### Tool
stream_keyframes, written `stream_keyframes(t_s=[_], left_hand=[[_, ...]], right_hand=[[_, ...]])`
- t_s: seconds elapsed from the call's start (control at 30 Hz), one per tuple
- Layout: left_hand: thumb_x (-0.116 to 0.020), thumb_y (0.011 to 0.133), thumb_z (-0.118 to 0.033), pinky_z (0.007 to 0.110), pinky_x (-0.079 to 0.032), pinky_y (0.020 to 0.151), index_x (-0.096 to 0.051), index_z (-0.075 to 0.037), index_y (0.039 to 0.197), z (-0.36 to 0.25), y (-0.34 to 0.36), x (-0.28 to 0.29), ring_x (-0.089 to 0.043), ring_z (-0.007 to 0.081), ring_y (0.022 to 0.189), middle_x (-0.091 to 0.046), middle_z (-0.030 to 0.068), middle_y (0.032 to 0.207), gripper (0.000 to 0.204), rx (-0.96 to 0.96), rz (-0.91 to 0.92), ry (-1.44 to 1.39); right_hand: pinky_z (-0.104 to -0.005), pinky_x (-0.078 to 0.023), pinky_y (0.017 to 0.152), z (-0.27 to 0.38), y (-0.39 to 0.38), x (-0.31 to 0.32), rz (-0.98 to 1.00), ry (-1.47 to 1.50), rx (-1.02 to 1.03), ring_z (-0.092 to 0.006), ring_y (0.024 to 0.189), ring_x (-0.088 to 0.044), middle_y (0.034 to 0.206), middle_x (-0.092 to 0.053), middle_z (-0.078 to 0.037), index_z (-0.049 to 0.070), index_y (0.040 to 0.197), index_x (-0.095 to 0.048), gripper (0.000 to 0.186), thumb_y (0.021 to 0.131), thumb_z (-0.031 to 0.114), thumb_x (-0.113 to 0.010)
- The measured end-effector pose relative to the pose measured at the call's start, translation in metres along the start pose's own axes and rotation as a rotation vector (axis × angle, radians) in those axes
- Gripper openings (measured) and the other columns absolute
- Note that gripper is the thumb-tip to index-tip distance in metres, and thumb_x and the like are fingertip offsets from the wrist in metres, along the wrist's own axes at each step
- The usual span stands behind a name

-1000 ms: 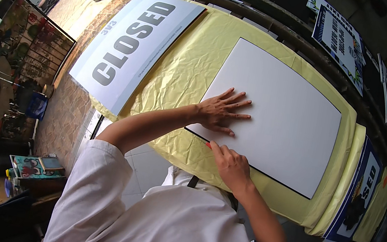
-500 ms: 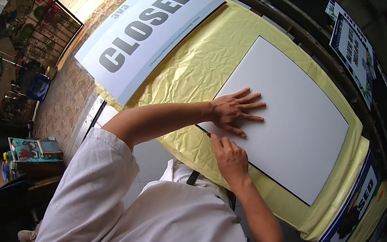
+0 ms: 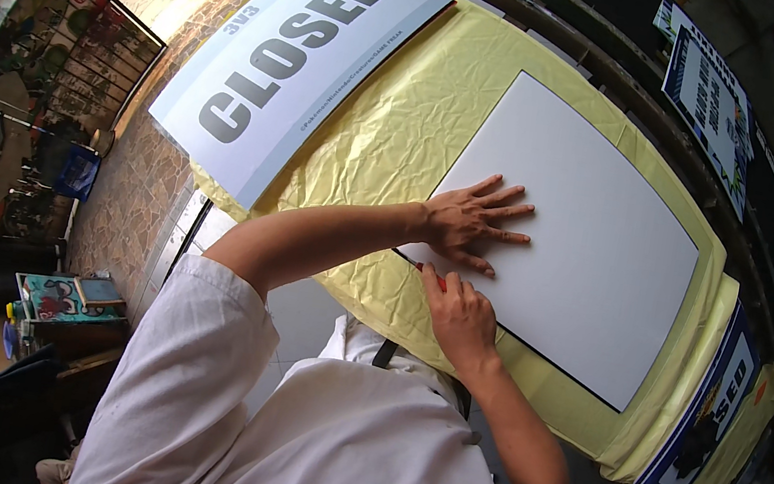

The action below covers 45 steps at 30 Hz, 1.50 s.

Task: The person wipes a large printed sign with a cloth, then uses a utility knife and a straightedge to trim the edges of the sign. They cut along the sides and corners, remove the excess material, and repeat the process on another sign.

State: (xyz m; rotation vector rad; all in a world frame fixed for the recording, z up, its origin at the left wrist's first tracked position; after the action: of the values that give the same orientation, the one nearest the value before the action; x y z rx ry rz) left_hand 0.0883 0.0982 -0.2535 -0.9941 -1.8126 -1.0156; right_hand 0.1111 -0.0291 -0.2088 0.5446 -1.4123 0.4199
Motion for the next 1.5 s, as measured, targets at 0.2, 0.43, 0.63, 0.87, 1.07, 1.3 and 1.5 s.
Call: stream_keyframes(t_s=[0.2,0.43,0.63,0.87,1.07,1.3,1.5], left_hand=[[-0.06,0.091,-0.072,0.069,-0.009,0.125,-0.045,-0.039,0.157,0.0,0.0,0.0,-0.01,0.0439,0.16,-0.019,0.0147,0.173,0.075,-0.033,-0.012,0.014],[-0.061,0.09,-0.073,0.068,-0.008,0.125,-0.047,-0.039,0.156,-0.001,0.001,0.001,-0.01,0.043,0.16,-0.018,0.0144,0.173,0.075,-0.026,-0.003,0.008],[-0.061,0.09,-0.073,0.067,-0.007,0.126,-0.048,-0.038,0.156,-0.001,0.004,0.001,-0.01,0.0424,0.16,-0.018,0.0146,0.173,0.075,-0.019,0.026,0.003],[-0.06,0.09,-0.073,0.066,-0.006,0.126,-0.049,-0.037,0.156,-0.003,0.003,0.005,-0.01,0.0413,0.16,-0.019,0.0145,0.173,0.075,-0.006,0.03,-0.014],[-0.061,0.09,-0.073,0.066,-0.007,0.126,-0.05,-0.036,0.155,-0.005,0.005,0.007,-0.011,0.0416,0.16,-0.02,0.0149,0.173,0.075,0.0,0.043,0.001],[-0.058,0.09,-0.076,0.063,-0.004,0.127,-0.049,-0.038,0.155,-0.005,0.006,0.007,-0.009,0.0397,0.161,-0.018,0.0132,0.174,0.076,0.026,0.081,0.007],[-0.063,0.09,-0.072,0.066,-0.007,0.126,-0.052,-0.035,0.154,-0.007,0.007,0.01,-0.012,0.0424,0.16,-0.02,0.0157,0.173,0.075,0.011,0.063,-0.017]], right_hand=[[-0.0341,-0.059,0.061,-0.004,0.002,0.0,0.01,0.01,0.002,-0.0226,0.073,-0.07,0.083,-0.061,-0.008,0.009,0.128,-0.067,0.036,0.092,0.009,-0.061],[-0.0336,-0.06,0.061,-0.012,-0.006,0.0,0.006,0.034,0.02,-0.0219,0.071,-0.071,0.084,-0.063,-0.009,0.009,0.127,-0.065,0.034,0.093,0.012,-0.062],[-0.033,-0.06,0.062,-0.021,-0.019,0.005,0.033,0.024,0.012,-0.0221,0.072,-0.071,0.085,-0.064,-0.009,0.009,0.13,-0.065,0.038,0.092,0.012,-0.063],[-0.0338,-0.059,0.062,-0.033,-0.036,0.011,0.073,0.041,0.008,-0.0227,0.07,-0.067,0.084,-0.06,-0.008,0.008,0.134,-0.066,0.046,0.088,0.006,-0.063],[-0.0348,-0.06,0.063,-0.043,-0.051,0.013,0.084,0.076,-0.031,-0.0231,0.072,-0.069,0.086,-0.062,-0.009,0.008,0.133,-0.066,0.046,0.087,0.004,-0.063],[-0.0345,-0.06,0.059,-0.054,-0.064,0.014,0.061,0.096,-0.028,-0.023,0.068,-0.071,0.082,-0.063,-0.008,0.008,0.129,-0.065,0.036,0.093,0.009,-0.062],[-0.0349,-0.06,0.058,-0.059,-0.069,0.017,0.081,0.103,-0.028,-0.0232,0.068,-0.071,0.082,-0.063,-0.009,0.006,0.129,-0.065,0.036,0.093,0.007,-0.062]])
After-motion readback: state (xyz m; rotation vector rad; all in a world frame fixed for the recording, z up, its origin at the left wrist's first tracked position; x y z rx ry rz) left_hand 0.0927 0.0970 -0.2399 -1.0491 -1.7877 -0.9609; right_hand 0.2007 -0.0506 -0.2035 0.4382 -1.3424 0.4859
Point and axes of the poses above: each hand's wrist, its own y-axis towards the middle knuckle, its own x-axis out of the back of the hand, z = x × y, the point moved 7 cm from there along y, towards the middle knuckle
